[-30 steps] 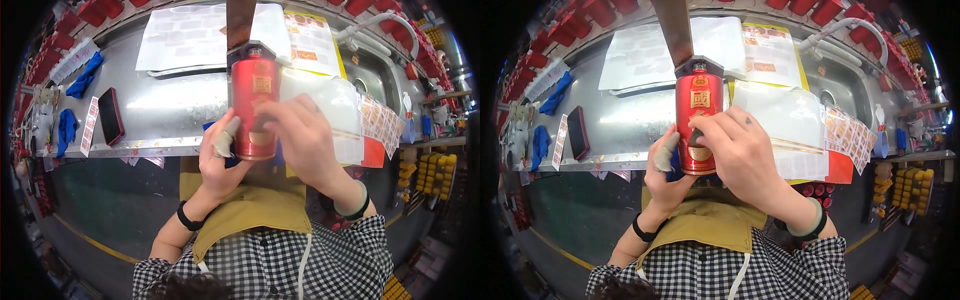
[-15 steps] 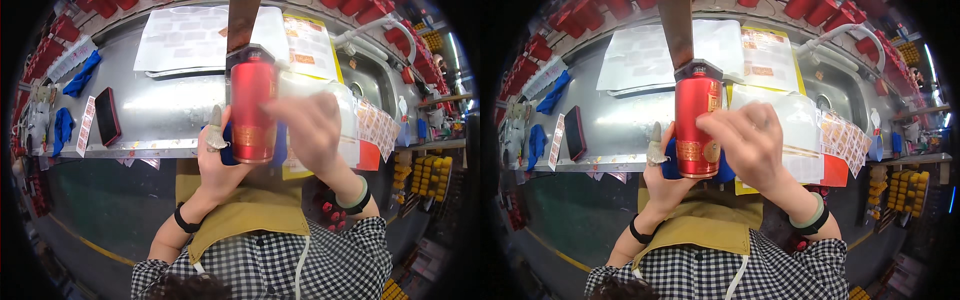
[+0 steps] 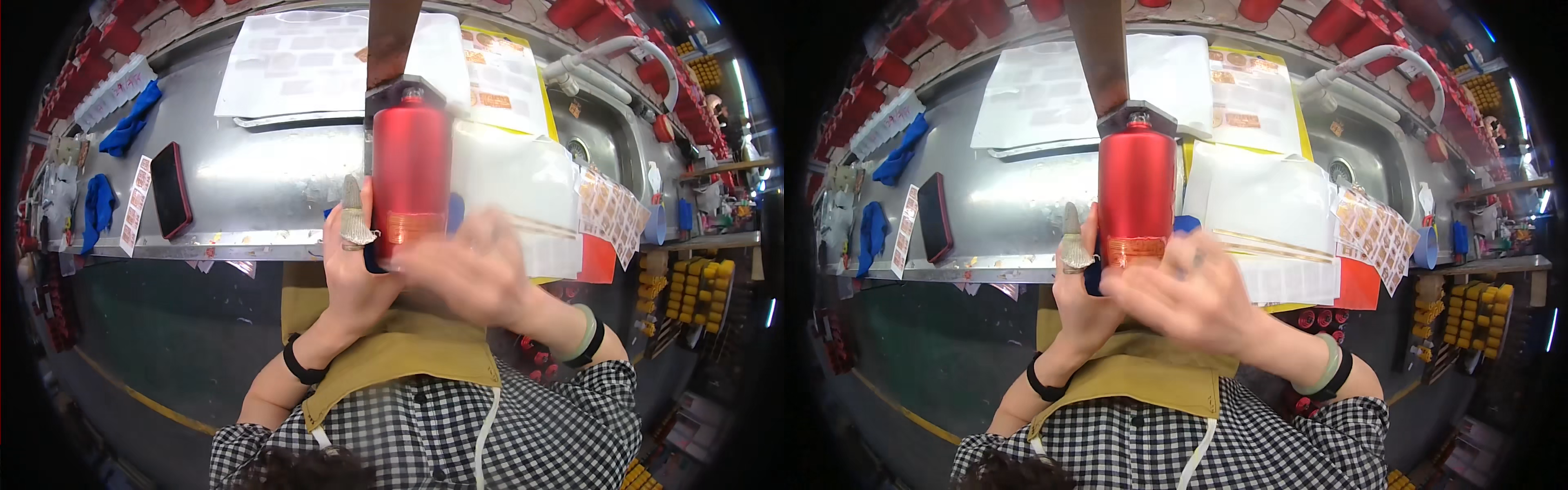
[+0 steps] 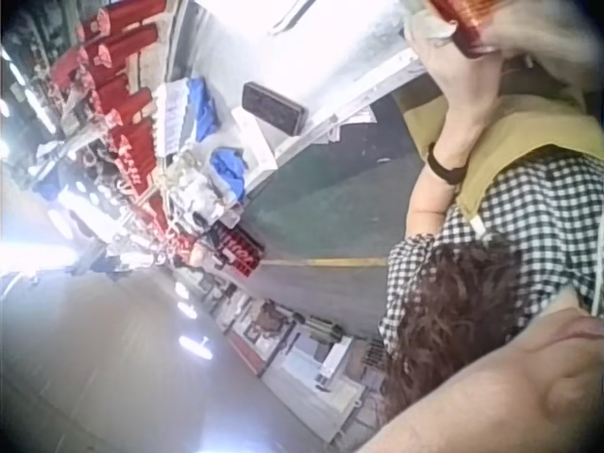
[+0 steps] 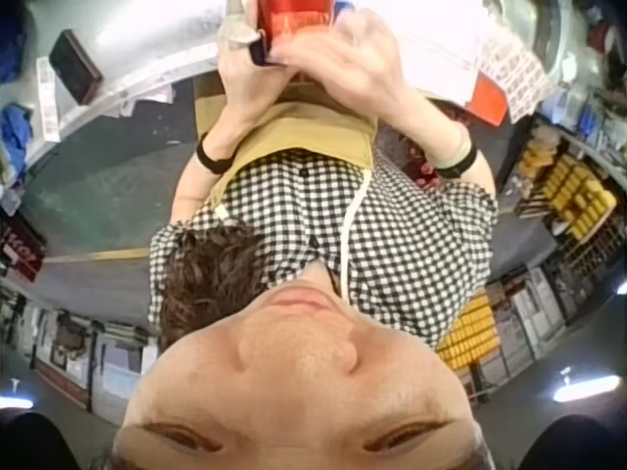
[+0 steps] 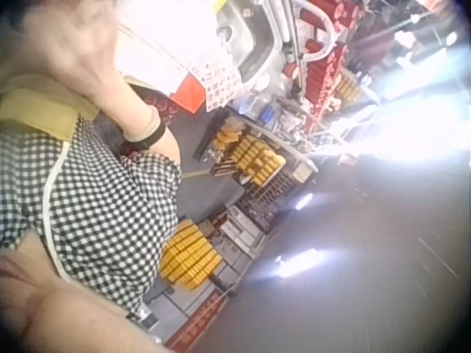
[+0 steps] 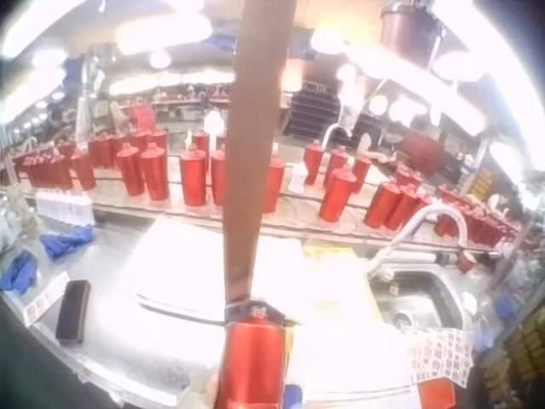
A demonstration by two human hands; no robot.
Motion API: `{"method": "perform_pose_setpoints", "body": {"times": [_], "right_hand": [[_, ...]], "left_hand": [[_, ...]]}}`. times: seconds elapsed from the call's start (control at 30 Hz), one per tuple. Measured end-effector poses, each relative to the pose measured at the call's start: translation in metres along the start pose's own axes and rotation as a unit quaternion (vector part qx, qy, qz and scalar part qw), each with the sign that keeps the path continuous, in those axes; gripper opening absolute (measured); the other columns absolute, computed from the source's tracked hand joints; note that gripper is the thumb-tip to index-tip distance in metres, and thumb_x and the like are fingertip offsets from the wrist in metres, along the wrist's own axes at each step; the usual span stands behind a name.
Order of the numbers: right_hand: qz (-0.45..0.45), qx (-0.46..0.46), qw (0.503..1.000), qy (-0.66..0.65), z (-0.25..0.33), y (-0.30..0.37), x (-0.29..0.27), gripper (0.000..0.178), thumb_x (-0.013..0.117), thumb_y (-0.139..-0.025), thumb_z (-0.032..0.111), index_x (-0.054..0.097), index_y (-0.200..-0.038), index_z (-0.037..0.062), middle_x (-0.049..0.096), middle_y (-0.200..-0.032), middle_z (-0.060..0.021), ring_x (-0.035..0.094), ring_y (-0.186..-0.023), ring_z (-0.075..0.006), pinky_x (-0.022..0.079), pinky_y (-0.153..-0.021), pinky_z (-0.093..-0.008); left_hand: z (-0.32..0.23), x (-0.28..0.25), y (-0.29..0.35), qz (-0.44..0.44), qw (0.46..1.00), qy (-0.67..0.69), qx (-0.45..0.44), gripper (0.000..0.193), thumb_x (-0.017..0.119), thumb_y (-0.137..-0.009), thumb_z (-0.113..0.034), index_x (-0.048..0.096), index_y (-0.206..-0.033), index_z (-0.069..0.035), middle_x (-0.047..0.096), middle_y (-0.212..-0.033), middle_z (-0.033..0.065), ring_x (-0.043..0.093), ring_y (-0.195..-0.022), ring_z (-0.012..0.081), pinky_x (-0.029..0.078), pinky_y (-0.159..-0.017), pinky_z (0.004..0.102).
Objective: Applying labels to the side of a red cylindrical product container.
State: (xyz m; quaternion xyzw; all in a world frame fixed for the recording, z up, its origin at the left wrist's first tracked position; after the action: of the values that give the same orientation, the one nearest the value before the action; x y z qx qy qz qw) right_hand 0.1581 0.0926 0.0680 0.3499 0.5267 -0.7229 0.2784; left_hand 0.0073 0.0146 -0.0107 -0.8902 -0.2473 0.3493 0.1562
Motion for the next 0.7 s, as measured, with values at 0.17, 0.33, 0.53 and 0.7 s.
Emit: {"method": "perform_pose_setpoints", "body": {"times": [0.17, 0.33, 0.53, 0.7], "right_hand": [[-0.092, -0.012, 0.988, 0.120, -0.039, -0.014, -0.004, 0.031, 0.078, -0.077, 0.016, 0.075, -0.108, 0.0142, 0.070, -0.094, 0.0045, 0.055, -0.077, -0.0166, 0.042, -0.072, -0.0338], [-0.015, -0.024, 0.999, 0.021, -0.005, -0.007, -0.007, 0.030, 0.076, -0.078, 0.011, 0.077, -0.108, 0.0117, 0.073, -0.095, 0.0017, 0.053, -0.072, -0.0159, 0.043, -0.071, -0.0341], [-0.123, 0.114, 0.985, 0.036, -0.046, -0.018, -0.042, 0.027, 0.083, -0.082, 0.003, 0.076, -0.107, 0.0053, 0.075, -0.093, -0.0060, 0.059, -0.074, -0.0257, 0.044, -0.074, -0.0380], [-0.104, 0.145, 0.984, 0.011, -0.044, -0.005, -0.033, 0.026, 0.084, -0.081, 0.002, 0.077, -0.107, 0.0058, 0.075, -0.093, -0.0058, 0.060, -0.077, -0.0256, 0.045, -0.074, -0.0374]], "left_hand": [[-0.007, -0.004, -0.002, -0.003, 1.000, 0.002, -0.005, 0.113, 0.104, -0.063, -0.026, 0.048, -0.157, 0.003, 0.064, -0.141, 0.0183, 0.062, -0.122, 0.0341, 0.047, -0.109, 0.0455], [0.005, 0.000, -0.001, 0.010, 0.997, 0.080, -0.003, 0.109, 0.101, -0.068, -0.024, 0.044, -0.157, 0.002, 0.056, -0.150, 0.0188, 0.058, -0.129, 0.0339, 0.045, -0.111, 0.0455], [-0.010, -0.009, -0.012, 0.090, 0.992, -0.061, 0.069, 0.064, 0.095, -0.068, -0.012, 0.079, -0.129, -0.015, 0.044, -0.158, 0.0257, 0.056, -0.130, 0.0408, 0.052, -0.103, 0.0495], [0.004, -0.007, -0.002, 0.010, 0.993, -0.015, 0.116, 0.079, 0.100, -0.067, -0.020, 0.071, -0.139, -0.008, 0.056, -0.153, 0.0255, 0.064, -0.125, 0.0410, 0.056, -0.102, 0.0474]]}}
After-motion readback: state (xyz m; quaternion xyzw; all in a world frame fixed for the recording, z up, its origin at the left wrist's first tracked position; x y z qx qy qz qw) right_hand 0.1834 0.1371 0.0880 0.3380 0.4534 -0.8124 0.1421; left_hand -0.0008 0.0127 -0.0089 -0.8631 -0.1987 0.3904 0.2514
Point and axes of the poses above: each hand's wrist, its own y-axis away from the middle knuckle, its own x-axis out of the palm, z = x × y, the point moved 3 cm from there along -y, towards the middle knuckle
